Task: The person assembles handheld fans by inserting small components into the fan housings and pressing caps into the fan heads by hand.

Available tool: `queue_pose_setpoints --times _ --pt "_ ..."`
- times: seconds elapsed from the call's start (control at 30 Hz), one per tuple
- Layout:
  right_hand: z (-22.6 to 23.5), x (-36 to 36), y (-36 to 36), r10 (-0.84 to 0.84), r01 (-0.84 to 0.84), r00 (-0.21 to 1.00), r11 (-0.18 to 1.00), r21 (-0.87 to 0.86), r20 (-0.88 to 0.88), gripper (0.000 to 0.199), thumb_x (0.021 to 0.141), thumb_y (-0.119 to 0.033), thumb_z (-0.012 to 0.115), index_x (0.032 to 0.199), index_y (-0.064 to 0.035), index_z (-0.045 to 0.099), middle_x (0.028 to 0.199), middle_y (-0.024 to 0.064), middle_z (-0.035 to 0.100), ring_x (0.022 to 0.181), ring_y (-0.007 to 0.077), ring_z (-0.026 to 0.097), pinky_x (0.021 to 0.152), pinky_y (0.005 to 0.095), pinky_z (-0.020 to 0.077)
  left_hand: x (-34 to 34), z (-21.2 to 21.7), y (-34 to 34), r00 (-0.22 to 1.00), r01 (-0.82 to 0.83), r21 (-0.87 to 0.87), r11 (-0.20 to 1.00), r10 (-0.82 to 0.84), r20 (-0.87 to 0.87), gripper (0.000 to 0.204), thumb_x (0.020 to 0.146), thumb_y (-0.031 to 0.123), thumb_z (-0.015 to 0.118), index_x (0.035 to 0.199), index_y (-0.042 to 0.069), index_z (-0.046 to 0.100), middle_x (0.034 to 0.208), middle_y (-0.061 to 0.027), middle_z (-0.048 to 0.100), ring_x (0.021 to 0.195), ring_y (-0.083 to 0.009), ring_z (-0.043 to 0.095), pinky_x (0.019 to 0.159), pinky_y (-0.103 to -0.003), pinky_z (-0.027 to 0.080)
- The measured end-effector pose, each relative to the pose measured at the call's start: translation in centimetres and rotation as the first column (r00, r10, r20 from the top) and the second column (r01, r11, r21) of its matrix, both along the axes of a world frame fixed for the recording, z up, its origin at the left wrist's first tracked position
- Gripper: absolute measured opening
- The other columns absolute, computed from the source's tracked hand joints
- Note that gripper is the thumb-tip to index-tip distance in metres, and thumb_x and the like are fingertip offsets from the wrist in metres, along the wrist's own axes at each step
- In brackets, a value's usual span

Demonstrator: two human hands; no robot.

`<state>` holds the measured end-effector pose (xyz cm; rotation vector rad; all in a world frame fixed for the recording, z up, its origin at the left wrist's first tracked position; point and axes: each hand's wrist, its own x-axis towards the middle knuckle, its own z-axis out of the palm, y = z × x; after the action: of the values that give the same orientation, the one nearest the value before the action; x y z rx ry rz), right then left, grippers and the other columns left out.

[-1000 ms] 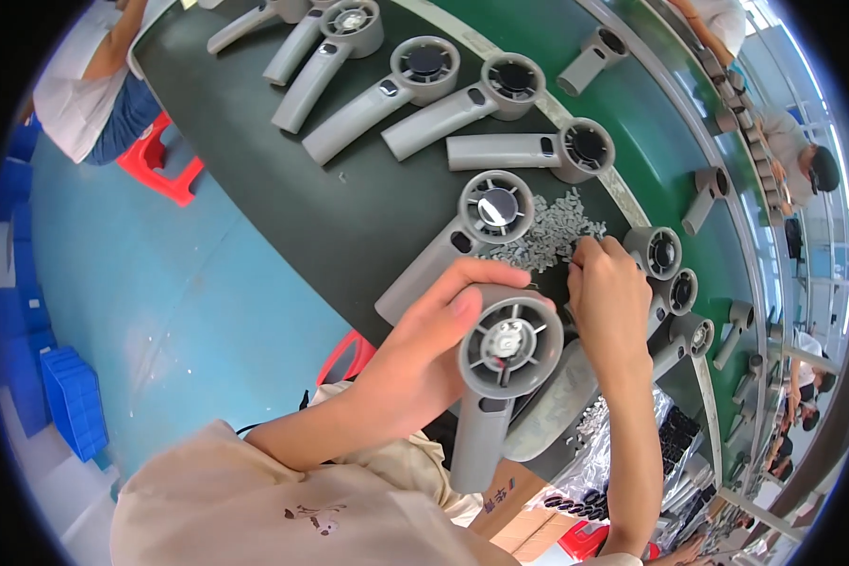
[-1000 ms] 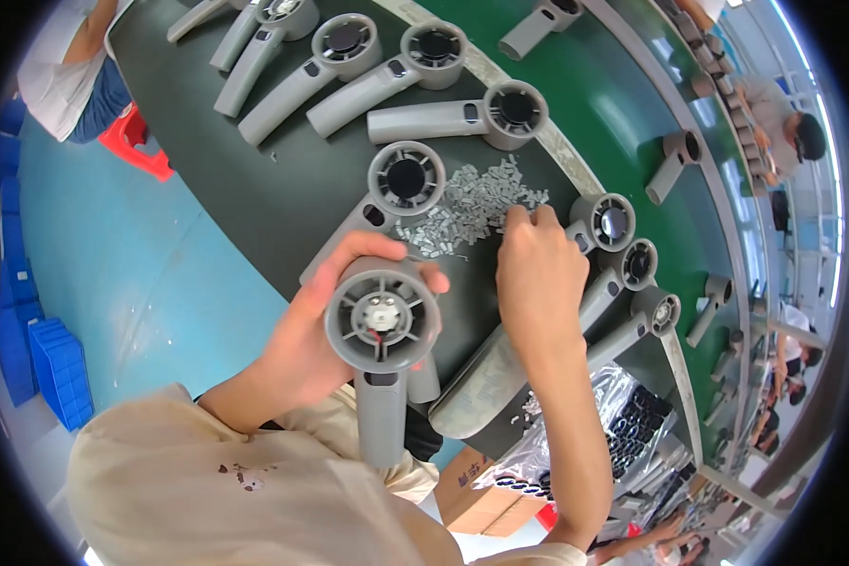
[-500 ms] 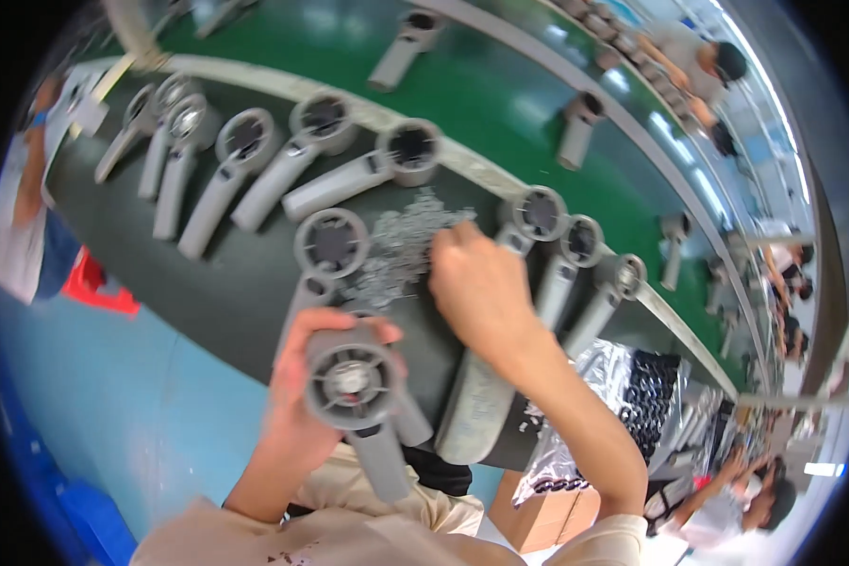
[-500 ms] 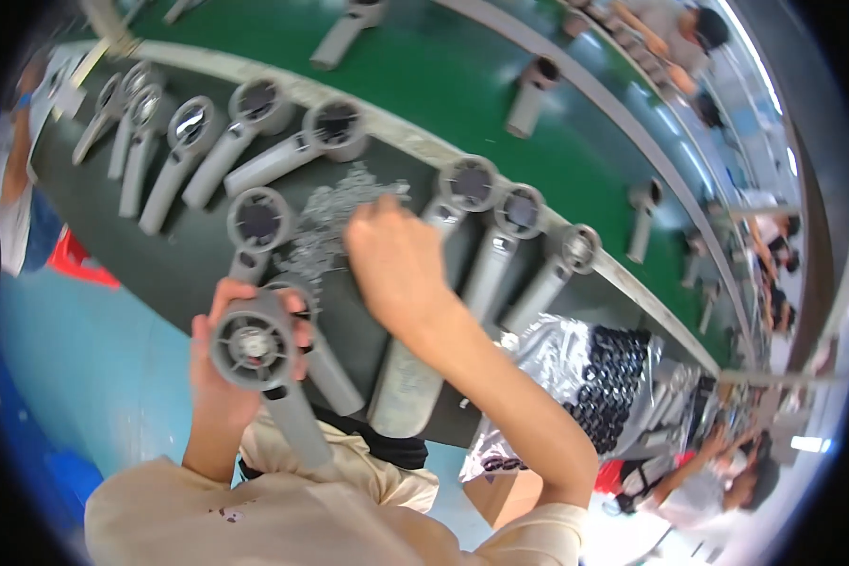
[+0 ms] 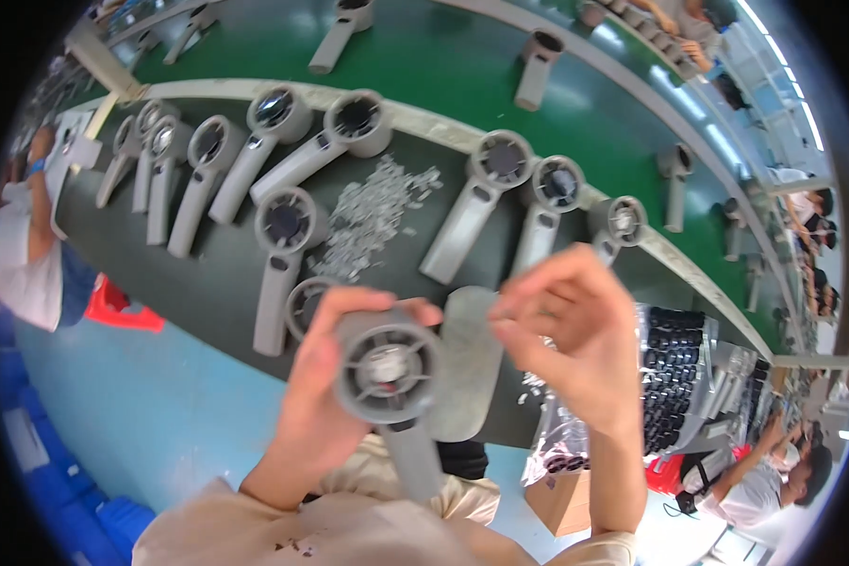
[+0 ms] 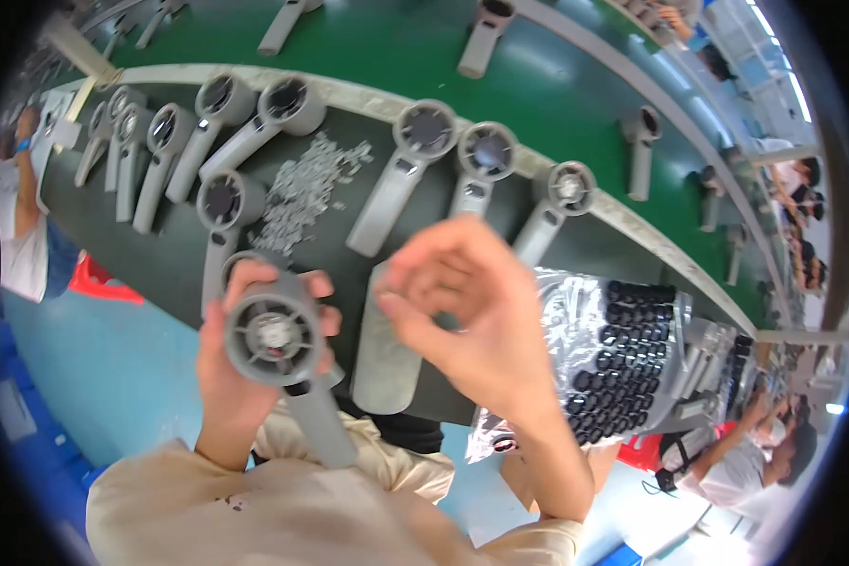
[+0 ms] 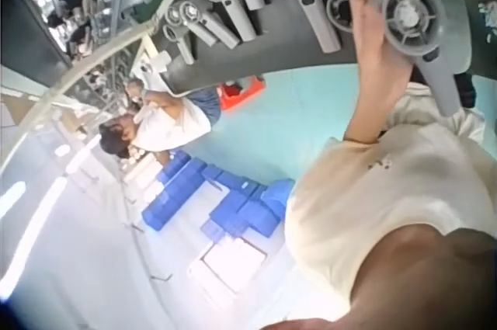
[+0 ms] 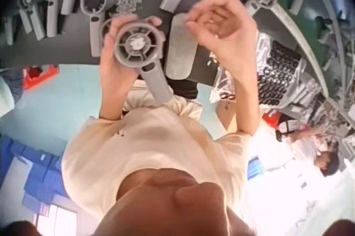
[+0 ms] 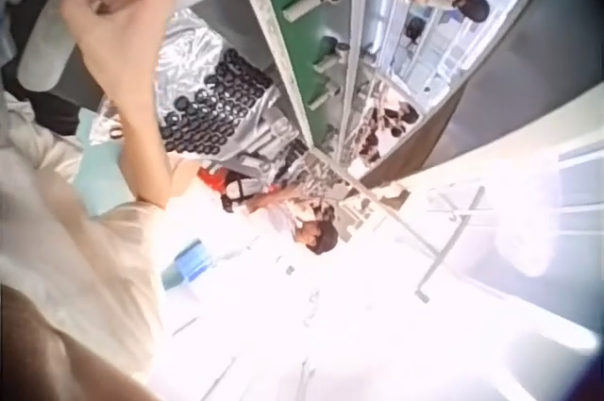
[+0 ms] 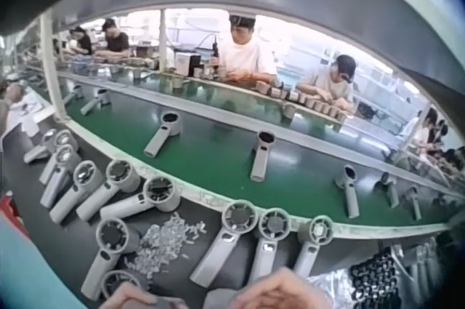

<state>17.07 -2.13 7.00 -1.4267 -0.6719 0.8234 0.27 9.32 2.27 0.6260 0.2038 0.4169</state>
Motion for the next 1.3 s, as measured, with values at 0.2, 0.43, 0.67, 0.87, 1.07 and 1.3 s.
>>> queue_pose_setpoints --times 0.2,0.43,0.67,0.87,1.07,1.3 --pt "0.7 -1.6 -5.0 -0.047 0.049 0.998 0.997 0.063 -0.030 0.023 0.071 0.019 0.059 0.092 0.0078 0.060 0.090 0.0135 0.061 0.078 0.0138 0.060 0.067 0.0215 0.0498 1.6 1.1 -2.3 0.991 0.137 -0.088 0.987 -0.136 0.011 0.046 0.092 0.038 0.051 0.124 0.007 0.039 0.124 -0.0174 0.047 0.110 -0.0237 0.053 0.090 -0.036 0.046" --pt "0.3 -2.1 -8.7 -0.120 0.111 0.987 0.990 0.089 0.109 0.030 0.065 0.020 0.060 0.092 0.0081 0.063 0.081 0.0160 0.062 0.068 0.0146 0.060 0.057 0.0217 0.0446 3.2 1.2 -5.4 0.975 0.205 -0.091 0.975 -0.211 -0.064 0.046 0.092 0.038 0.051 0.124 0.008 0.039 0.122 -0.0134 0.049 0.110 -0.0220 0.053 0.089 -0.036 0.046" --pt "-0.3 -1.3 -12.0 -0.085 0.081 0.981 0.996 0.035 0.172 0.028 0.064 0.016 0.064 0.089 0.0049 0.066 0.076 0.0127 0.061 0.063 0.0147 0.058 0.056 0.0222 0.0436 4.5 1.6 -7.7 0.928 0.288 0.016 0.958 -0.275 -0.250 0.054 0.090 0.050 0.048 0.125 0.011 0.037 0.127 -0.0241 0.039 0.104 -0.0317 0.056 0.084 -0.039 0.050" --pt "-0.8 -1.3 -13.6 -0.194 0.192 0.977 0.981 0.034 0.091 0.023 0.065 0.013 0.066 0.086 0.0035 0.067 0.077 0.0119 0.059 0.061 0.0136 0.055 0.053 0.0219 0.0417 5.3 1.9 -9.2 0.907 0.322 0.013 0.947 -0.304 -0.291 0.056 0.088 0.049 0.052 0.125 0.009 0.037 0.126 -0.0235 0.041 0.106 -0.0293 0.056 0.085 -0.037 0.050" --pt "-0.2 -0.8 -15.4 -0.084 0.105 0.938 0.993 -0.046 0.336 0.024 0.063 0.010 0.068 0.085 0.0021 0.066 0.081 0.0107 0.057 0.060 0.0132 0.053 0.048 0.0237 0.0394 5.6 1.8 -10.3 0.877 0.374 0.004 0.928 -0.352 -0.327 0.056 0.089 0.047 0.053 0.125 0.007 0.037 0.126 -0.0218 0.043 0.107 -0.0261 0.055 0.089 -0.036 0.047" --pt "1.2 -2.4 -14.7 -0.092 0.155 0.759 0.987 -0.041 0.644 0.025 0.063 0.014 0.063 0.085 0.0029 0.064 0.078 0.0117 0.055 0.059 0.0184 0.054 0.052 0.0247 0.0427 6.2 2.0 -11.2 0.840 0.417 -0.032 0.909 -0.398 -0.368 0.052 0.090 0.042 0.054 0.124 0.006 0.038 0.126 -0.0184 0.046 0.112 -0.0251 0.051 0.094 -0.037 0.042"
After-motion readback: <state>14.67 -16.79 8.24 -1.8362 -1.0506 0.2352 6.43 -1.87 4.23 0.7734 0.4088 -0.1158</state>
